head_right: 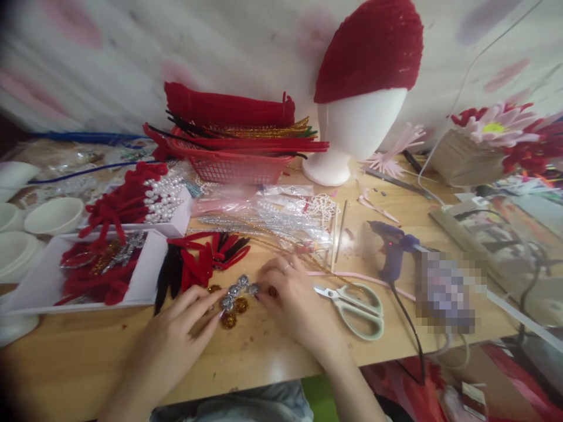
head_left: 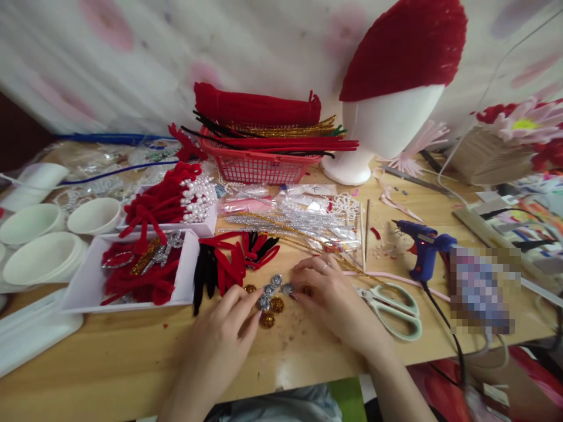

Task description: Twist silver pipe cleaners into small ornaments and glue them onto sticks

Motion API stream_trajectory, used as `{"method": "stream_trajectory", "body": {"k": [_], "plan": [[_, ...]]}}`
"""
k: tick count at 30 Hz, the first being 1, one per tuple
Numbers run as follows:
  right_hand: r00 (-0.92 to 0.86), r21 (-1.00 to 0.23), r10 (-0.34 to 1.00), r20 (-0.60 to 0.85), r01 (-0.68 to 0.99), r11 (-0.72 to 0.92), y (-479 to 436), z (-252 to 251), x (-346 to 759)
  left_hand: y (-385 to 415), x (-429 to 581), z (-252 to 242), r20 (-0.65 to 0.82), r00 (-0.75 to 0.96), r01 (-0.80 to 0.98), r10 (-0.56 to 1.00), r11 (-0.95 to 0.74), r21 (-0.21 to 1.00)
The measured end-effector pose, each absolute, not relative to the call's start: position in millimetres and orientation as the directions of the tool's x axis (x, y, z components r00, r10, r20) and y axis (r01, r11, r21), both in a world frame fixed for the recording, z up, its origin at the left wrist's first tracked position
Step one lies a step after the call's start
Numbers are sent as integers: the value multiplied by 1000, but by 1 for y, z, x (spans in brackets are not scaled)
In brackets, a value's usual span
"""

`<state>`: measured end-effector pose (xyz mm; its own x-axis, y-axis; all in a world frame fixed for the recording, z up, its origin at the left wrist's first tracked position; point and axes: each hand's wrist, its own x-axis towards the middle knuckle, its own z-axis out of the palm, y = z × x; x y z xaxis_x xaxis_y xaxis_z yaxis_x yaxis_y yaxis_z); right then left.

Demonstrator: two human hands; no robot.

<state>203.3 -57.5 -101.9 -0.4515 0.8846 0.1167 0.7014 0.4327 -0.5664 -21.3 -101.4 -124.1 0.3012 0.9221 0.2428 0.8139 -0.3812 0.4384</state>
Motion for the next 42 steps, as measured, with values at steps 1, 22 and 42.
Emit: {"method": "stream_trajectory", "body": {"k": [1,22,42], "plan": [[-433,-567,890,142,701,431,-58,-104,204,-100,-23,-123,234,312,813,921,-386,436],[-365,-580,893,264,679,450,-64,-115,205,-90,-25,-115,67,393,789,917,-373,488],[-365,-636,834,415,539,552,-63,-99,176,-78,-22,-90,-248,218,320,944,170,932]]}}
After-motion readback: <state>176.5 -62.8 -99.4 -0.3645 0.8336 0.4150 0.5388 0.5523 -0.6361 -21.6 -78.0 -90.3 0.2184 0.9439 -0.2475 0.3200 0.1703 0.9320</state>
